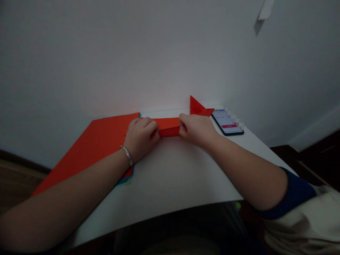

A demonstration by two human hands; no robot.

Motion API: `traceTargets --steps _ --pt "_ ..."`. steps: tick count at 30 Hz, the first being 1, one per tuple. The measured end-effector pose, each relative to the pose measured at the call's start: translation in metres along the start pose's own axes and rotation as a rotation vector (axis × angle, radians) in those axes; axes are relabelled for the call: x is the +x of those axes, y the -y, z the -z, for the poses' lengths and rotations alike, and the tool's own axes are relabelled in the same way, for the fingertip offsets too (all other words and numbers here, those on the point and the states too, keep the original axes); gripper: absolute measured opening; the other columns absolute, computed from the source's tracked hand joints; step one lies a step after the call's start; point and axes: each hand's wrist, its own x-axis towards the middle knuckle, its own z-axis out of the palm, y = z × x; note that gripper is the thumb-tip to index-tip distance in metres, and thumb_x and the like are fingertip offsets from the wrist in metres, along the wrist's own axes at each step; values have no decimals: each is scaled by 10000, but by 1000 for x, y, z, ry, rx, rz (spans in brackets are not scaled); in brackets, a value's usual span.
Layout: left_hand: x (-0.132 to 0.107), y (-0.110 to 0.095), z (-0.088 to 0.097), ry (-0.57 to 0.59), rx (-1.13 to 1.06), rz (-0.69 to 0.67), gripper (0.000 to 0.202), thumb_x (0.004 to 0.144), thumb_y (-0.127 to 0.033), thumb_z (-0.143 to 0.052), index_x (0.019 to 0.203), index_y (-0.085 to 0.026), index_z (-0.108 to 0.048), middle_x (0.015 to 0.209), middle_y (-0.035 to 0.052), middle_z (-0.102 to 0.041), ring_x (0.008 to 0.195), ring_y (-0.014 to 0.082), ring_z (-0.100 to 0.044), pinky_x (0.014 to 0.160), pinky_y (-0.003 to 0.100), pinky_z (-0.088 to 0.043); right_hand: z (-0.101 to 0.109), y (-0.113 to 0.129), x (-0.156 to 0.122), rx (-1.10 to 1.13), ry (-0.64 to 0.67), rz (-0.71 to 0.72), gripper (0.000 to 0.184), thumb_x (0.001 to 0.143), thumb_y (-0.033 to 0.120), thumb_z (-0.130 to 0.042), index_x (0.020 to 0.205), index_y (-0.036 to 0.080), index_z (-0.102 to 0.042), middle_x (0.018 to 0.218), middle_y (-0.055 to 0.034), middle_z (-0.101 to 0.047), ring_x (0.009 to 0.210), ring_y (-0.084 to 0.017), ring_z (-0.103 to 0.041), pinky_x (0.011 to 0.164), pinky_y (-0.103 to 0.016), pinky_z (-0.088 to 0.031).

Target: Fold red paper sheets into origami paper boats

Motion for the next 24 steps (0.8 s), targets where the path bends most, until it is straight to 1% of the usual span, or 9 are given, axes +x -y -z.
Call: traceTargets --steps 5,10,12,19,24 --pt "0 1 -2 21 20 47 97 866 -195 -496 829 -196 -586 891 80 -641 833 236 -566 790 382 -383 -1 -4 2 -24 -2 -17 189 812 301 -471 881 206 -619 843 -66 -717 673 -195 -586 543 -295 -210" --pt "0 3 -2 15 -7 140 73 852 -181 -508 802 -195 -561 880 68 -633 824 219 -561 767 359 -376 -1 -8 2 -17 -38 -41 159 797 301 -495 862 215 -611 781 -58 -703 665 -198 -592 539 -291 -219" --pt "0 4 -2 15 -16 158 60 846 -179 -515 803 -195 -554 880 65 -632 828 216 -561 765 355 -377 -1 -9 1 -12 -49 -62 151 791 304 -504 857 218 -609 768 -57 -701 664 -199 -591 541 -290 -223" --pt "0 3 0 22 -10 175 56 839 -171 -513 812 -194 -556 892 67 -635 835 215 -559 764 353 -384 0 -11 2 -24 -73 -69 161 782 304 -500 856 218 -613 772 -54 -700 666 -199 -586 542 -292 -224" --pt "0 1 2 35 -23 156 67 846 -182 -506 816 -186 -565 882 78 -626 794 215 -556 691 341 -383 2 -13 3 -48 -94 -114 167 776 309 -502 856 220 -618 773 -55 -705 657 -204 -588 531 -295 -223"
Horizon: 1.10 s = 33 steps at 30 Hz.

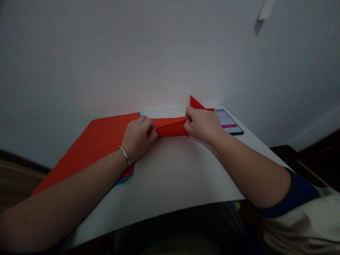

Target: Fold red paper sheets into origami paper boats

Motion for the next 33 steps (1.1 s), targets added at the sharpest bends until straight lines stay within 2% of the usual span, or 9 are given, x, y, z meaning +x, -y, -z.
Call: traceTargets --steps 9,15,17,19,21,22,25,28,33 --pt "-3 -7 4 92 -8 36 82 875 -202 -489 889 -187 -568 962 80 -618 782 193 -562 590 304 -376 1 4 0 -36 27 -49 186 790 315 -506 892 214 -624 777 -68 -708 668 -218 -604 535 -301 -237" --pt "-3 -9 7 144 57 3 90 879 -197 -503 927 -178 -577 966 79 -629 786 192 -581 555 298 -350 1 4 -2 73 -74 -91 165 793 252 -510 904 212 -624 858 -69 -720 725 -231 -627 570 -309 -311" --pt "-3 -9 6 177 62 -23 96 889 -202 -498 934 -178 -579 956 76 -635 782 193 -588 548 297 -346 0 6 -3 136 -110 -24 170 794 234 -512 917 210 -626 892 -66 -722 761 -225 -629 594 -309 -339" --pt "-2 -9 5 202 56 -60 108 909 -212 -482 938 -181 -582 946 72 -640 788 195 -596 554 294 -355 -3 10 -4 148 -120 152 167 801 237 -523 918 204 -638 925 -75 -719 834 -227 -627 638 -310 -360" --pt "0 -9 4 211 54 -92 125 925 -229 -470 938 -185 -587 947 70 -646 789 196 -600 559 292 -361 -6 15 -6 136 -66 359 143 832 266 -532 871 200 -652 908 -77 -716 857 -221 -618 664 -309 -360" --pt "0 -9 3 211 56 -106 131 929 -236 -469 936 -185 -590 950 70 -649 782 196 -600 557 293 -360 -8 17 -8 130 -25 419 157 858 286 -524 845 202 -655 866 -67 -714 816 -209 -613 649 -308 -346" --pt "2 -10 3 209 57 -156 135 921 -236 -479 928 -182 -602 949 71 -654 754 195 -595 550 300 -356 -14 23 -11 169 16 366 199 901 273 -489 846 193 -662 816 -50 -723 696 -172 -594 593 -299 -301" --pt "3 -10 3 193 41 -228 128 900 -217 -497 922 -178 -617 907 70 -654 761 199 -590 579 307 -378 -16 27 -14 188 27 346 198 905 271 -493 857 191 -668 845 -57 -732 718 -173 -605 589 -296 -286" --pt "5 -9 2 198 26 -312 122 897 -241 -527 919 -175 -627 890 66 -664 799 202 -597 630 308 -412 -20 32 -16 199 85 393 218 924 307 -486 854 194 -659 822 -59 -725 710 -176 -603 598 -293 -290"
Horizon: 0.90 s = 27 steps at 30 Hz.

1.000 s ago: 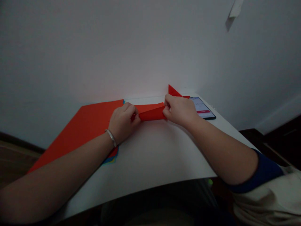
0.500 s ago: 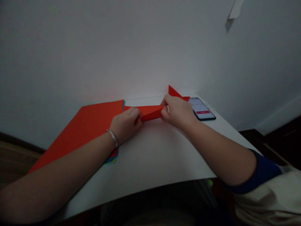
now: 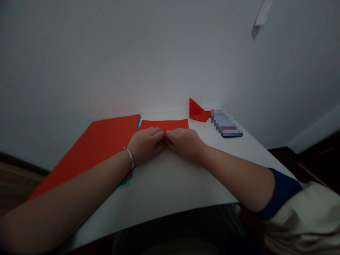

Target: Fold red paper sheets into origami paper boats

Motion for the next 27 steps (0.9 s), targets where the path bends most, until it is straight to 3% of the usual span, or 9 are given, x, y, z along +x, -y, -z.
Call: traceTargets --steps 6,13,19,27 --pt "2 0 3 62 34 -15 145 899 -251 -555 956 -157 -649 922 82 -671 823 220 -612 636 328 -409 -2 2 3 30 40 -43 221 915 314 -480 853 200 -659 849 -62 -735 732 -186 -621 603 -294 -304" --pt "2 -1 3 48 63 -59 138 892 -224 -556 964 -177 -663 952 71 -679 844 223 -607 725 360 -413 -5 -3 3 59 23 -42 148 845 301 -544 842 209 -660 860 -51 -735 748 -189 -621 598 -292 -302" --pt "0 3 1 -1 108 -4 130 891 -223 -540 931 -176 -655 926 76 -678 834 231 -603 784 390 -407 -3 -9 2 101 15 -95 124 820 267 -544 818 216 -657 839 -38 -730 738 -179 -623 600 -279 -318" --pt "-4 2 7 59 150 57 139 883 -207 -534 929 -179 -662 920 94 -675 866 257 -618 826 415 -408 -1 -13 2 91 53 -122 100 808 250 -547 790 218 -640 878 -30 -747 763 -190 -653 591 -280 -336"
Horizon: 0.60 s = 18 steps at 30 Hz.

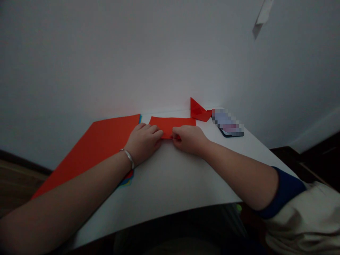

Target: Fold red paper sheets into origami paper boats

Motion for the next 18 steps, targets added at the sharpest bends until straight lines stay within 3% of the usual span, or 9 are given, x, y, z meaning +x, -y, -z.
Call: traceTargets --steps 9,18 --pt "-3 7 4 93 51 94 189 901 -170 -489 936 -169 -675 941 125 -690 907 298 -648 814 429 -411 0 -12 1 133 57 -43 81 754 168 -569 697 224 -557 1008 -7 -774 917 -206 -690 691 -300 -451" --pt "-6 12 9 166 134 188 203 905 -150 -474 911 -178 -675 889 119 -705 859 289 -637 765 406 -377 0 -14 1 149 56 -45 99 742 151 -581 686 224 -544 1017 -18 -771 934 -211 -682 709 -311 -463"
